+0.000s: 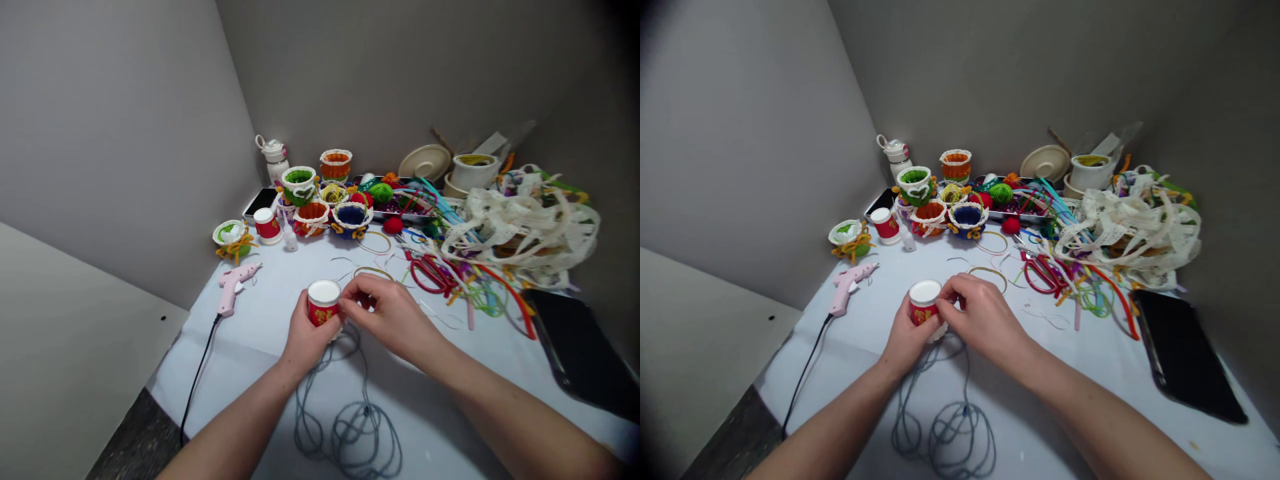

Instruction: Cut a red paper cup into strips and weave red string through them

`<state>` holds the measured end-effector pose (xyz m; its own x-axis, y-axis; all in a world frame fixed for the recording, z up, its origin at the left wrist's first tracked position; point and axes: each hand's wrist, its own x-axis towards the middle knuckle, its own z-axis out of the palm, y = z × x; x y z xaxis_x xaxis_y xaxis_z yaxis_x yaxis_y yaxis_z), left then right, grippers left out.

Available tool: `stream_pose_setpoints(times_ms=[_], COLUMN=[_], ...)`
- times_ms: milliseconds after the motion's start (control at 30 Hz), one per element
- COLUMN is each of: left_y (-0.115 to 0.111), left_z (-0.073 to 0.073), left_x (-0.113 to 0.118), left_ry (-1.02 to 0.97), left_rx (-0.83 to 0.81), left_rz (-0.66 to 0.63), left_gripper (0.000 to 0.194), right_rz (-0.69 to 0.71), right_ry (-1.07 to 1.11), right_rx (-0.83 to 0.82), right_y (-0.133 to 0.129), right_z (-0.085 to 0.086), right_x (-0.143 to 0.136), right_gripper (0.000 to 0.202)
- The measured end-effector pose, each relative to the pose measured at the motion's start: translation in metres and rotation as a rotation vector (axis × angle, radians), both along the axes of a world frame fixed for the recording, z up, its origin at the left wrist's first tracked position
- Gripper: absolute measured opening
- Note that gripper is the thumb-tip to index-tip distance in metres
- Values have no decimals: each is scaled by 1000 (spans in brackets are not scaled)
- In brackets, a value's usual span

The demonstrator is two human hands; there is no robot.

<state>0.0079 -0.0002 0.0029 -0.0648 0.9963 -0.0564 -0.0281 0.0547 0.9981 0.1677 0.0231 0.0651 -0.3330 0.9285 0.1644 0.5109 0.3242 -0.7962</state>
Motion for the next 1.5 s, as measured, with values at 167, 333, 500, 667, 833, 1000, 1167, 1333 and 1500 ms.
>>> stream_pose_setpoints(times_ms=[167, 333, 500, 667, 833, 1000, 1167, 1333, 1500], left_y=[0, -2, -3, -3, -4, -5, -3, -1, -3], left_z=[-1, -4, -11, -17, -14, -13, -12, -4, 1], left_x=[0, -1, 0, -1, -3, -4, -4, -3, -1], left_ry=[-17, -39, -130, -222, -314, -336, -270, -128, -37], left_rx=[3, -23, -75, -102, -179, -270, -241, -176, -175], left_rz=[-22, -38, -77, -120, -194, -267, -270, -229, -221], left_gripper=[43, 45, 48, 49, 58, 64, 59, 50, 47], right_rz=[-21, -26, -41, -37, 43, 91, 121, 120, 139], right_ry=[3, 5, -1, 2, 56, 103, 61, 11, -34], right_rx=[-16, -8, 14, 23, -77, -199, -208, -67, -12], right_y=[0, 1, 1, 3, 6, 10, 12, 11, 10], right_z=[2, 3, 1, -2, 2, 4, 6, 10, 8], right_x=[0, 1, 2, 4, 9, 14, 17, 17, 15], right_gripper=[11, 11, 12, 10, 16, 13, 15, 19, 17])
